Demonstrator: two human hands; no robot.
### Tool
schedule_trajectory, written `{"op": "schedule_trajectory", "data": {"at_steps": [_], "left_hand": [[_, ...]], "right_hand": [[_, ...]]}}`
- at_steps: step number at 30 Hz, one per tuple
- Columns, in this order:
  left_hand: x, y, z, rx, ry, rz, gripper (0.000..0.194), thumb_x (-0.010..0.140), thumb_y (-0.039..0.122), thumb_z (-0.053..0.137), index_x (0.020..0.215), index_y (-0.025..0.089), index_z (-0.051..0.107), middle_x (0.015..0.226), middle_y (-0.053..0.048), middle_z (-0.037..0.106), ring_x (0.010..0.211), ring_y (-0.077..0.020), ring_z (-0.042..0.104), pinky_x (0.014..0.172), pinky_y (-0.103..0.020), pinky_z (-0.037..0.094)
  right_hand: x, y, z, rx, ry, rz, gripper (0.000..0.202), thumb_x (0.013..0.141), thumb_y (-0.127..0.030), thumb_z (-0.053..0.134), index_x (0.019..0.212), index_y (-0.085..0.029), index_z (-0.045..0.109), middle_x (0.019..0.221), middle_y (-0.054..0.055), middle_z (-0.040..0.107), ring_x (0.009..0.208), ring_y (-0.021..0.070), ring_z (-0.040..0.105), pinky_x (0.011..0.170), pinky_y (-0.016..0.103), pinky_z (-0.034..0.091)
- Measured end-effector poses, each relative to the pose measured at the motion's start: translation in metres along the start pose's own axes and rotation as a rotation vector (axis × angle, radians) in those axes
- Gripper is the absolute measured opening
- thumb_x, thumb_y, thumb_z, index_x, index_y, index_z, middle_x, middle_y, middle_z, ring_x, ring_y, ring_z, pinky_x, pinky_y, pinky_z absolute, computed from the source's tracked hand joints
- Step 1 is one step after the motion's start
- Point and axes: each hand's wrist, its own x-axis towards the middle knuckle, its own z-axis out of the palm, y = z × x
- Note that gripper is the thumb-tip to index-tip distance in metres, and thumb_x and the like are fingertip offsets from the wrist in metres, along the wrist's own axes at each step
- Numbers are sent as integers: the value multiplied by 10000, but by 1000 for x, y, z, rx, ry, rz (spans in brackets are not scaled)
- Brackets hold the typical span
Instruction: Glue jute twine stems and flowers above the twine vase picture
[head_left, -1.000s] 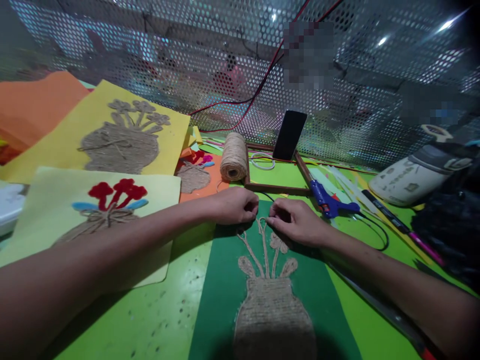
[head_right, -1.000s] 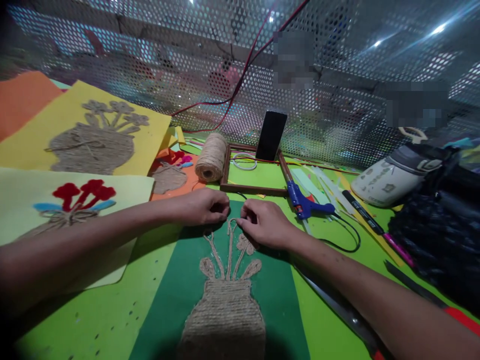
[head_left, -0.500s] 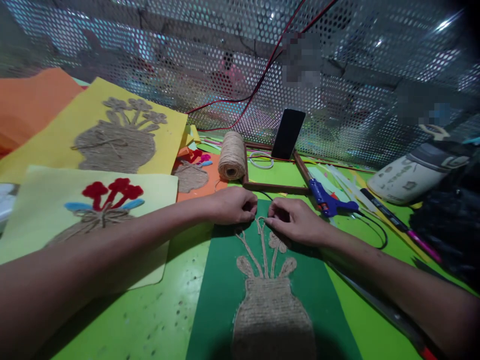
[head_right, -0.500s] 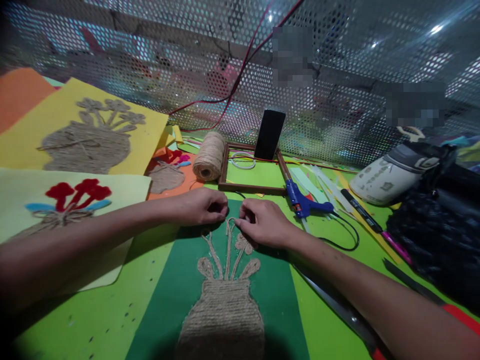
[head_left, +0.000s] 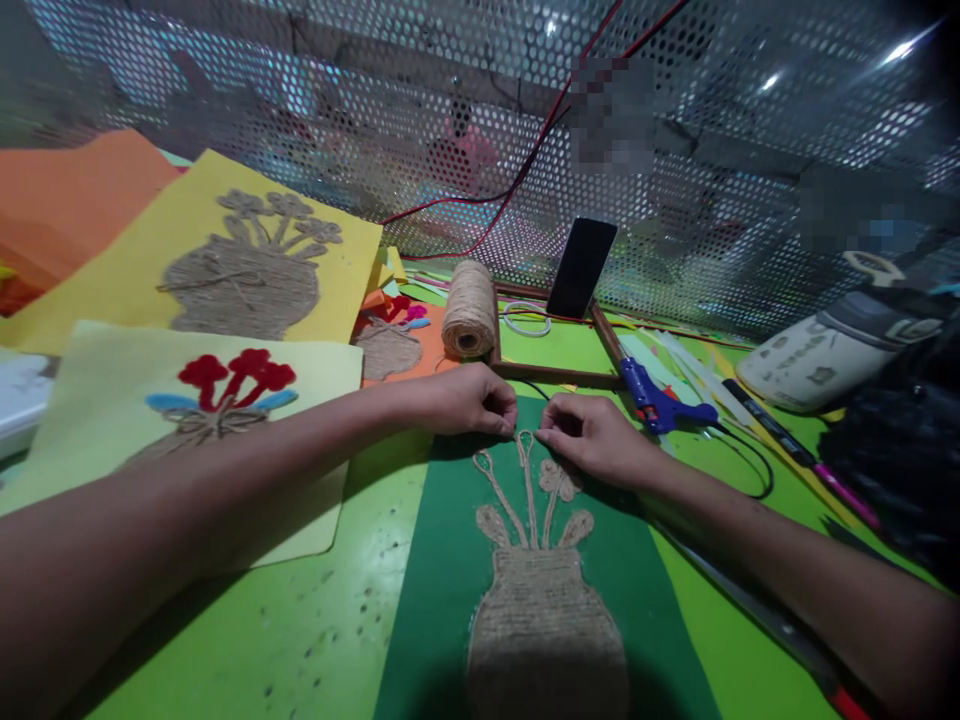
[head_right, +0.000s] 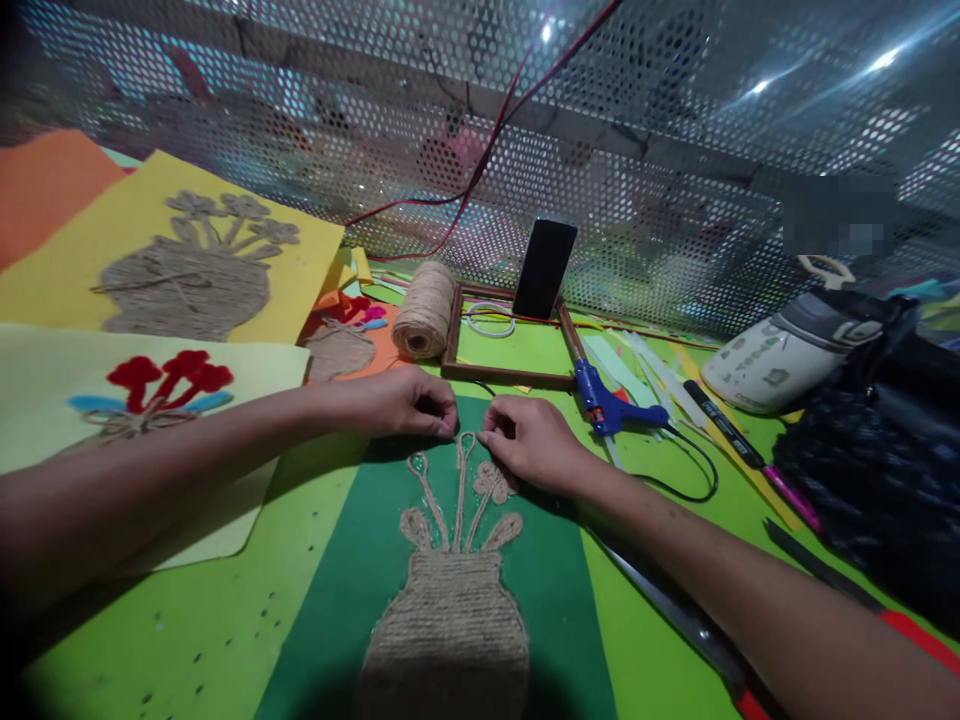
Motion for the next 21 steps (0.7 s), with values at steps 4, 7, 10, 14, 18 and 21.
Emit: {"op": "schedule_trajectory", "data": {"at_steps": [4,7,10,14,18,21], "left_hand": [[0,1,2,12,22,-16,151,796,284,588,807,156,668,692,19,622,611,-93,502,575,-202,357],[0,2,2,18,34,-19,123,784,250,579,785,154,655,670,20,606,595,-90,491,561,-203,351],[-1,3,-1,3,5,-24,87,762,216,581,769,153,640,671,21,608,595,-86,502,566,-197,365],[-4,7,-8,-25,-48,-21,72,737,200,585,762,153,633,688,10,628,616,-97,533,590,-205,396],[-6,7,-13,-10,-44,-21,79,711,206,580,742,154,632,685,5,641,620,-106,544,601,-215,403],[-5,7,-15,19,-26,-32,101,692,242,597,727,155,634,685,1,640,637,-115,547,596,-219,393]], "right_hand": [[1,0,-1,78,2,9,114,792,-271,608,724,-180,616,638,-2,605,589,141,515,555,263,381],[3,1,-4,137,1,6,169,810,-315,578,720,-174,606,635,-2,600,576,134,518,548,260,407],[5,-2,-11,167,-16,-5,203,822,-350,567,731,-172,604,630,-2,606,573,134,536,550,260,430],[-7,-18,-35,136,-45,-38,198,841,-340,566,768,-169,635,677,10,640,618,142,563,587,266,446],[-51,-26,-64,20,-7,-59,144,848,-287,589,788,-176,660,765,33,666,710,166,587,678,298,447],[-94,-15,-78,-109,58,0,161,864,-297,573,791,-186,664,741,34,668,682,170,598,657,301,458]]}}
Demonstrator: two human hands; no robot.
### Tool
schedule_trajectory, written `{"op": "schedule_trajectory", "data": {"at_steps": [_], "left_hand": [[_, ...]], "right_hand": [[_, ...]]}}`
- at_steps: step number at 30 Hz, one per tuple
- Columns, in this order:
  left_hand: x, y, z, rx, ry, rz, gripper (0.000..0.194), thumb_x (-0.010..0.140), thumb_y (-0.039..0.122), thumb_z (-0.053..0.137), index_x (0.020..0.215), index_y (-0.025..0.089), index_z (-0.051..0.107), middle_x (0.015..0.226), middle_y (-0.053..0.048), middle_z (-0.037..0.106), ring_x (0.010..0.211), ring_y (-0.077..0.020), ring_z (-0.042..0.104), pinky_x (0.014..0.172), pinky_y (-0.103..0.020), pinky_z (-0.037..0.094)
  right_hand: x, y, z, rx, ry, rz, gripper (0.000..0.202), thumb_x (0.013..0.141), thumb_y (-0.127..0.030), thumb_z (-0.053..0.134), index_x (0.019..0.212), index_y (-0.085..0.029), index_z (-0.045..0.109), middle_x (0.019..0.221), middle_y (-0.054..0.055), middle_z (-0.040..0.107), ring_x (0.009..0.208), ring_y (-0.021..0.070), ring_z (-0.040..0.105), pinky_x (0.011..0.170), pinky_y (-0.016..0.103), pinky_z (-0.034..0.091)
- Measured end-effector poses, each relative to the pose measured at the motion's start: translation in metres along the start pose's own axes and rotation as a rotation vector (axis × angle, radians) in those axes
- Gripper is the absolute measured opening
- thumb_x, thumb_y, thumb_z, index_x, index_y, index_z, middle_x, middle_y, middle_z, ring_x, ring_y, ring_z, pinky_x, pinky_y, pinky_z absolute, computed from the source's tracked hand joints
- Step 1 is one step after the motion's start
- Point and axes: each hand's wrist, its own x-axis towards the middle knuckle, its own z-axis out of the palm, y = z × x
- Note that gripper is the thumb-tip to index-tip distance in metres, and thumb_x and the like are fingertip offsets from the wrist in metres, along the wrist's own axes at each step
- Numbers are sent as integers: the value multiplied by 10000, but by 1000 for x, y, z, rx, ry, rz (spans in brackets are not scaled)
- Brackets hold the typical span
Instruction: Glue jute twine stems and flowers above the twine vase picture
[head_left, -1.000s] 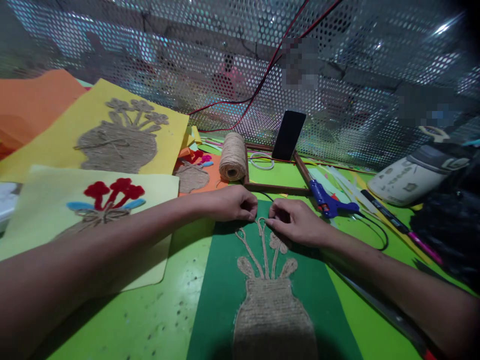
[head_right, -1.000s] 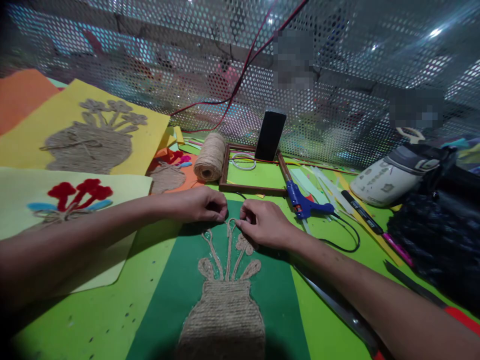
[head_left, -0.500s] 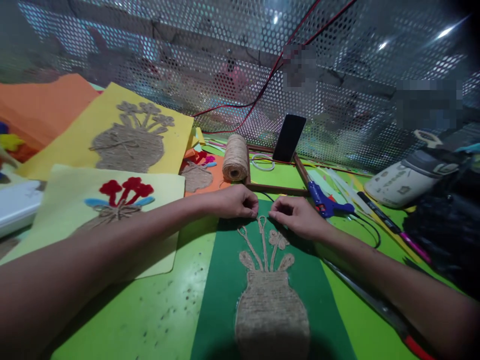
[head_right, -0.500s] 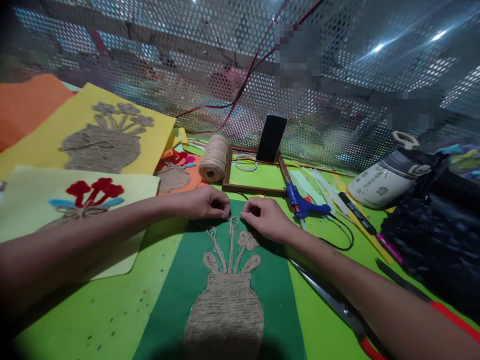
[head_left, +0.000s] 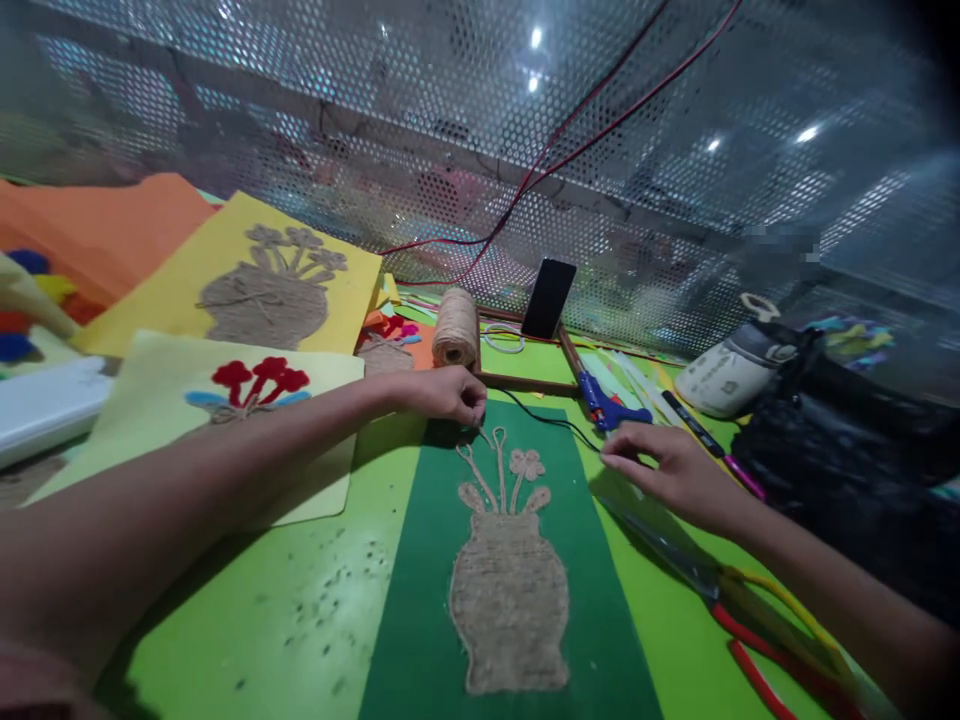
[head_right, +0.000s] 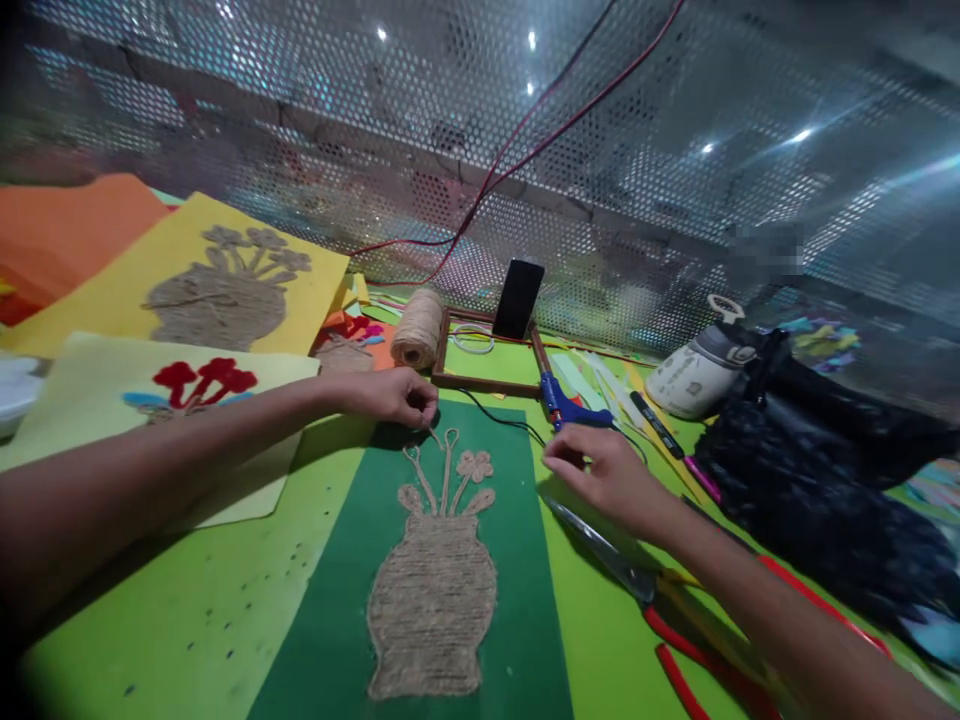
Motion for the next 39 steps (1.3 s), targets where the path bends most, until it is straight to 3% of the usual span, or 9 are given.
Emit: {"op": "schedule_trajectory", "data": {"at_steps": [4,7,14,20,24,26,28,31,39], "left_hand": [[2,6,-5,68,41,-53,120,643,263,619,686,154,643,644,6,625,591,-114,515,549,-224,360],[-5,16,-7,129,131,-95,103,592,242,639,656,161,641,588,18,598,542,-107,484,517,-226,326],[-39,20,18,115,521,-88,238,721,412,564,741,183,623,636,4,606,603,-143,525,554,-237,365],[-46,4,47,-35,697,-68,309,800,472,518,781,182,624,671,-37,650,637,-182,574,575,-278,433],[-48,6,51,-80,671,-54,296,810,468,546,767,186,624,669,-37,665,612,-177,570,595,-291,436],[-50,7,50,-62,650,-49,307,813,480,542,756,187,613,667,-34,666,616,-178,574,611,-290,436],[-51,6,50,-49,662,-47,318,833,486,511,746,191,589,672,-34,665,619,-178,573,622,-291,434],[-51,2,50,-28,694,-45,318,860,482,470,738,199,553,681,-32,662,626,-179,570,638,-295,428],[-45,-3,54,-56,698,-50,309,864,478,453,725,207,508,673,-30,658,631,-175,584,651,-295,432]], "right_hand": [[-43,26,-10,-31,110,147,181,850,-356,588,797,-201,665,711,31,676,627,173,598,591,294,465],[-57,42,-14,-43,192,208,202,842,-383,594,792,-202,669,663,31,670,573,178,584,551,304,456],[-53,55,-8,-21,312,145,167,793,-339,609,842,-196,680,829,62,672,758,209,635,723,351,529],[-42,43,-8,-39,300,138,258,825,-422,613,801,-177,687,697,24,679,623,165,629,599,288,519],[-30,36,-15,-123,321,165,411,892,-476,569,643,-156,633,511,-28,540,511,129,549,544,271,483],[-21,39,-17,-173,357,179,378,916,-460,566,743,-134,649,640,-7,602,619,146,601,617,294,516],[-12,46,-16,-218,368,188,285,938,-398,570,996,-130,650,933,42,666,815,179,647,730,352,549],[4,61,-12,-294,328,171,330,939,-334,586,1228,-175,566,1227,89,596,1013,217,626,842,427,544],[38,90,11,-468,152,15,333,939,-336,586,1230,-175,568,1237,92,593,1030,225,620,857,437,538]]}}
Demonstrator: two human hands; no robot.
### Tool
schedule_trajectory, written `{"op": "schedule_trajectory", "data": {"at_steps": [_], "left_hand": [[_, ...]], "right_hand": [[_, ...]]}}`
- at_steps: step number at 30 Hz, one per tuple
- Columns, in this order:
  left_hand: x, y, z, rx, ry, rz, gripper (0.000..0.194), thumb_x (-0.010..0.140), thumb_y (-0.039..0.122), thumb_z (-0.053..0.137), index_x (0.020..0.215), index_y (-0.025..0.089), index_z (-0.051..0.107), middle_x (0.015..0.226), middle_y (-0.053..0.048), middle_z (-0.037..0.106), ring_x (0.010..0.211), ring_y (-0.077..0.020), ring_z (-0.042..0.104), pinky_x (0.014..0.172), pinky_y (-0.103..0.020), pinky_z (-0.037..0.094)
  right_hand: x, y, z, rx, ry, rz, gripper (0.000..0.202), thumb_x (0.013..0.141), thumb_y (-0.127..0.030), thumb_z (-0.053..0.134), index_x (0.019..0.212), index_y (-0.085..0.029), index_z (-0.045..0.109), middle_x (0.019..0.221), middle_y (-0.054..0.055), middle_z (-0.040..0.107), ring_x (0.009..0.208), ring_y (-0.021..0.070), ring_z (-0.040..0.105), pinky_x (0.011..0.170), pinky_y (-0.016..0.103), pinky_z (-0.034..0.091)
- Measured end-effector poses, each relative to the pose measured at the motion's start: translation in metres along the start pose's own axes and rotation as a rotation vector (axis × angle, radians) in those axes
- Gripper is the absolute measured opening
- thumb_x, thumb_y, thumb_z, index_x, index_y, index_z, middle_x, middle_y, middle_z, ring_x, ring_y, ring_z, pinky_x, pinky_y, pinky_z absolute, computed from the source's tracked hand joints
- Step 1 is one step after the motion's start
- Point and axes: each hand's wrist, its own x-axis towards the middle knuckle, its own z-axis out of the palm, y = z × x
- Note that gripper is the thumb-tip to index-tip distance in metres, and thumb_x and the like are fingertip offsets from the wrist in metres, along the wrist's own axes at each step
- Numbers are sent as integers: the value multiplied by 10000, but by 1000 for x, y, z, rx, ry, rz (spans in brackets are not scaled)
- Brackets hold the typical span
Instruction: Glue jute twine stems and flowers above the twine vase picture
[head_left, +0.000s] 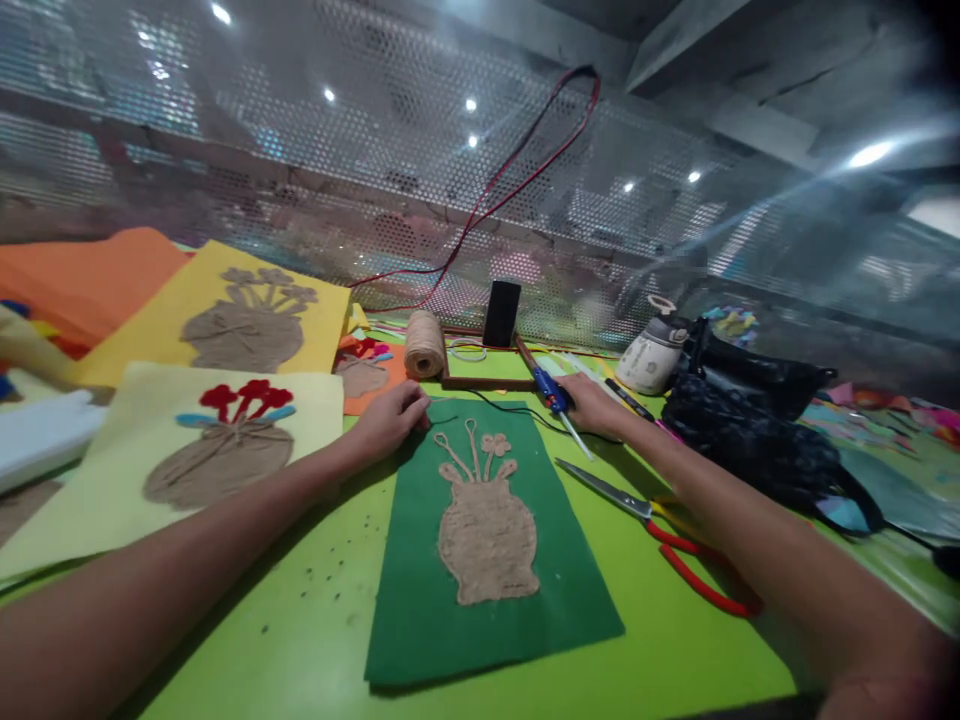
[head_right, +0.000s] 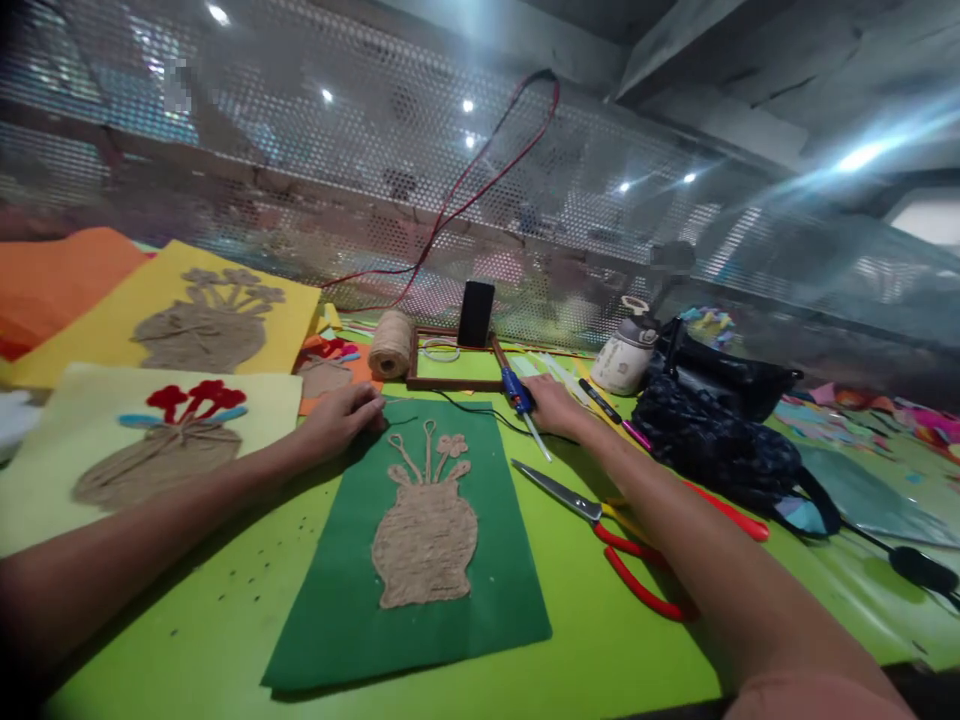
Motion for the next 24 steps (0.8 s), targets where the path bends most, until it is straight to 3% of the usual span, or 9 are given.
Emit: {"op": "schedule_trajectory", "data": {"at_steps": [4,7,13,18,21,24], "left_hand": [[-1,2,1,6,-4,-13,290,855,465,463,723,210,503,670,-21,653,638,-169,584,656,-292,433],[-2,4,0,8,-19,-25,276,857,449,452,732,208,503,676,-23,657,645,-171,593,664,-297,443],[-3,6,-1,4,-37,-61,259,875,427,434,769,203,511,716,-32,672,681,-179,608,684,-306,452],[-5,5,-2,7,-48,-71,269,880,442,440,788,204,522,737,-22,670,692,-183,608,683,-303,444],[-6,5,-1,15,-54,-69,243,885,419,440,806,204,523,749,-23,672,700,-182,609,683,-298,442],[-7,7,-1,40,-70,-64,226,891,389,441,820,197,538,759,-32,672,704,-175,600,681,-290,432]], "right_hand": [[4,7,10,10,11,-30,337,937,-336,588,1231,-173,567,1235,92,593,1029,225,621,855,437,539],[7,14,4,67,60,-28,328,935,-338,588,1221,-176,575,1239,95,593,1050,232,610,882,448,523],[11,26,-46,271,214,76,459,761,-231,637,1216,-174,615,1206,125,639,1141,317,556,1011,459,413],[-17,12,-82,505,204,216,339,863,-388,535,1096,-197,691,998,88,726,902,292,666,811,435,529],[-39,-9,-87,641,134,240,388,894,-470,520,1123,-206,687,1020,92,731,823,270,682,634,375,559],[-53,-31,-85,769,13,249,389,861,-511,596,1088,-216,708,1044,87,733,883,270,674,589,323,553]]}}
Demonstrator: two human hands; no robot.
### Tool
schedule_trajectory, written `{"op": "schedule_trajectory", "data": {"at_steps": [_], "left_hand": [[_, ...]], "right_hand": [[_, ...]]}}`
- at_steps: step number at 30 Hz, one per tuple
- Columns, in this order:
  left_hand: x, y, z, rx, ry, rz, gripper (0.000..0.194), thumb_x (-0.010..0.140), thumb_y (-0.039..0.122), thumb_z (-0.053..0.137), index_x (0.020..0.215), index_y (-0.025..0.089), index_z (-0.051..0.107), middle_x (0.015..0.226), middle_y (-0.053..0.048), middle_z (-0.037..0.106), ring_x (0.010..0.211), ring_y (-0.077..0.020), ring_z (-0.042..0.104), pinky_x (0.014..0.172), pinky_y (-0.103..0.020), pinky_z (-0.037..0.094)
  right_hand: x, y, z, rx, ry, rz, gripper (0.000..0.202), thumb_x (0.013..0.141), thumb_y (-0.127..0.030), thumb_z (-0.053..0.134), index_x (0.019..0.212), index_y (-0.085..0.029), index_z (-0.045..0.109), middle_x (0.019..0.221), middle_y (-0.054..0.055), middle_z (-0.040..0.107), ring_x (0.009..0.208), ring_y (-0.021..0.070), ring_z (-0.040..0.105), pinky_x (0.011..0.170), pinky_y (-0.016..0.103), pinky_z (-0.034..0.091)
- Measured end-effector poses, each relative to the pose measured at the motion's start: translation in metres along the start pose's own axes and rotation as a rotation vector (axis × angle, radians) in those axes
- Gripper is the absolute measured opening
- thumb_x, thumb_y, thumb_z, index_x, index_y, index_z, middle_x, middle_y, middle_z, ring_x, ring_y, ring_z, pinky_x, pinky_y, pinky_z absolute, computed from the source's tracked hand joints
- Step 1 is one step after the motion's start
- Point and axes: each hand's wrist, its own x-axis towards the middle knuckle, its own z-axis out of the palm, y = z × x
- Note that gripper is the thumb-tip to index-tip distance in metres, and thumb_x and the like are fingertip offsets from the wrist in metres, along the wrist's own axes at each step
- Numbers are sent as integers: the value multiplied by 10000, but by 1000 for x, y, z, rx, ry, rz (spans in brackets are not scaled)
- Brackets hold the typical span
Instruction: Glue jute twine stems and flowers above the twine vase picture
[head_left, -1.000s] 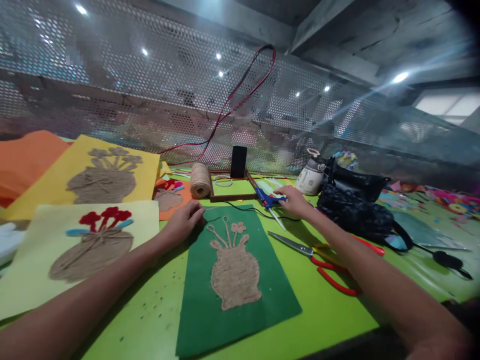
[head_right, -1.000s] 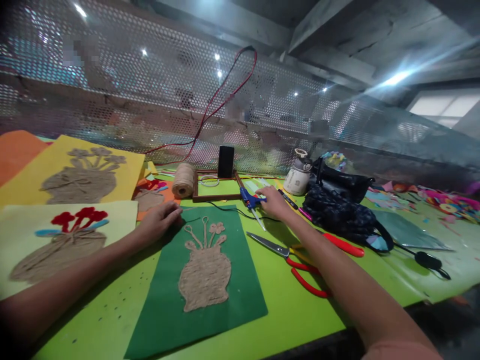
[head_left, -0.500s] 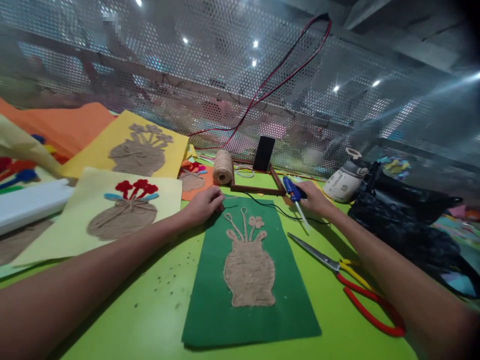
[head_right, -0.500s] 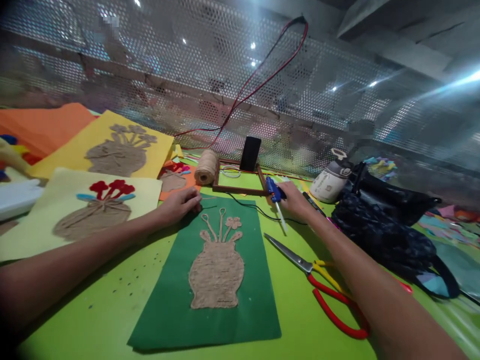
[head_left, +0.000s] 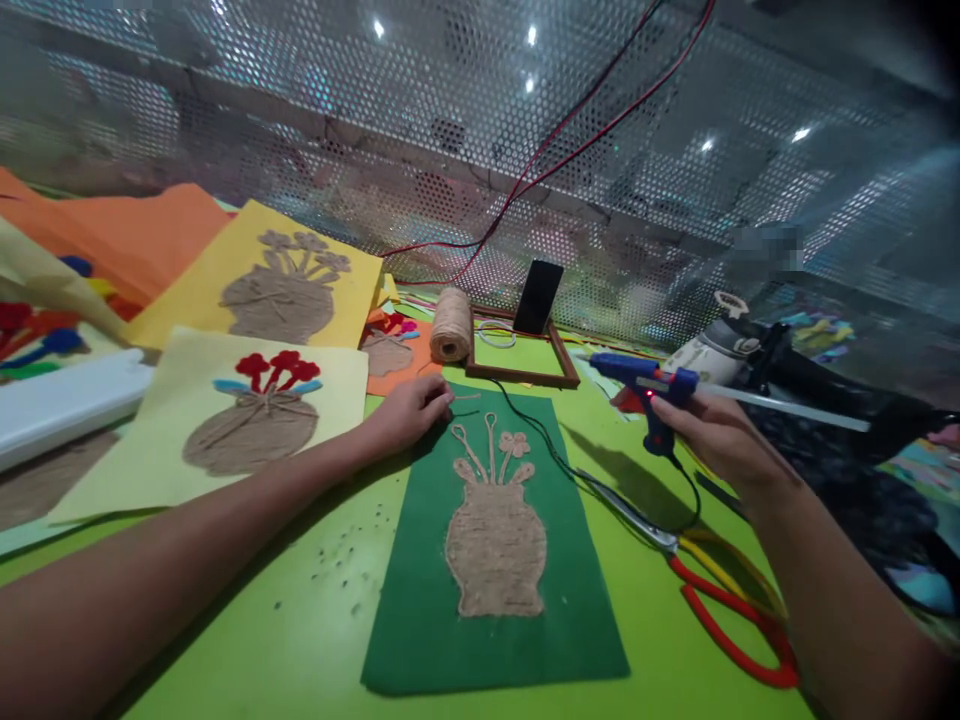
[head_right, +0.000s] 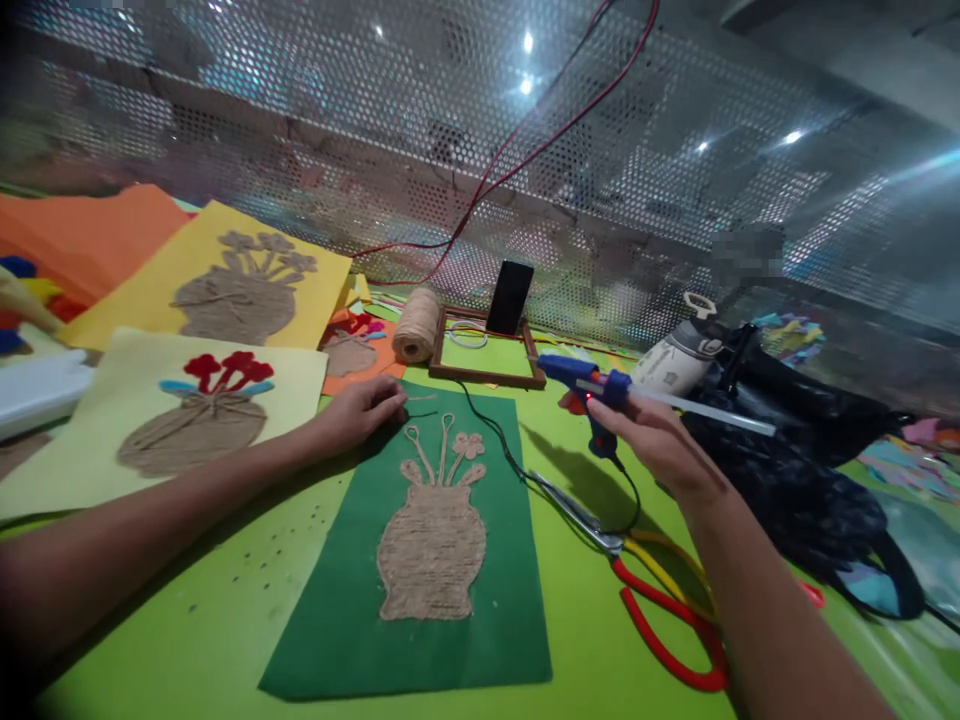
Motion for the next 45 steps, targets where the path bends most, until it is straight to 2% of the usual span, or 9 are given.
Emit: {"op": "schedule_trajectory", "data": {"at_steps": [5,11,17,20,23,26,32,40,45], "left_hand": [[7,12,-1,70,-64,55,214,868,365,502,815,179,594,753,-37,644,686,-168,559,652,-284,396],[16,28,-3,79,-145,119,171,834,318,558,791,168,630,740,-29,633,686,-150,557,650,-264,403],[7,13,1,24,-74,72,254,861,388,538,807,158,631,762,-42,647,696,-160,567,652,-280,435],[5,0,3,-8,0,46,274,855,411,531,817,156,623,740,-39,647,680,-161,569,633,-280,445],[6,-8,6,-30,55,41,280,858,415,522,832,153,619,735,-37,645,670,-154,567,625,-276,449],[6,-8,7,-30,64,49,257,855,395,536,824,155,622,720,-33,643,649,-145,554,610,-268,436],[4,-3,6,-7,18,47,243,852,381,550,804,156,628,720,-30,653,647,-140,556,611,-259,426],[3,2,5,48,-2,29,248,859,371,535,809,152,641,716,-27,644,643,-136,539,612,-254,414],[3,0,6,48,7,34,232,844,355,537,802,153,644,708,-23,637,645,-137,539,619,-255,412]], "right_hand": [[-7,-10,12,-14,-292,21,373,900,-501,568,1109,-227,712,1106,83,722,911,239,649,642,292,525],[-7,-9,24,1,-444,16,409,950,-496,473,1020,-172,711,891,89,748,794,205,648,640,290,487],[-7,-11,39,-35,-355,21,358,898,-493,553,836,-167,688,698,39,671,608,153,561,545,271,430],[-7,-14,45,-37,-340,77,374,871,-524,578,841,-167,686,656,19,648,564,137,535,521,261,403],[-8,-16,52,-19,-302,62,405,875,-538,560,851,-156,693,633,10,630,548,129,520,514,259,381],[-9,-15,61,-43,-252,9,439,900,-542,514,783,-155,684,640,17,631,556,136,530,528,267,393],[-9,-7,69,-97,-248,-41,463,931,-528,473,779,-160,710,852,71,701,776,203,632,721,313,462],[-6,-6,63,-16,-188,-50,411,948,-498,473,888,-165,707,821,72,726,786,208,658,749,322,488],[-9,-8,67,-53,-200,-78,411,948,-484,470,828,-168,705,814,75,716,748,198,639,693,311,492]]}}
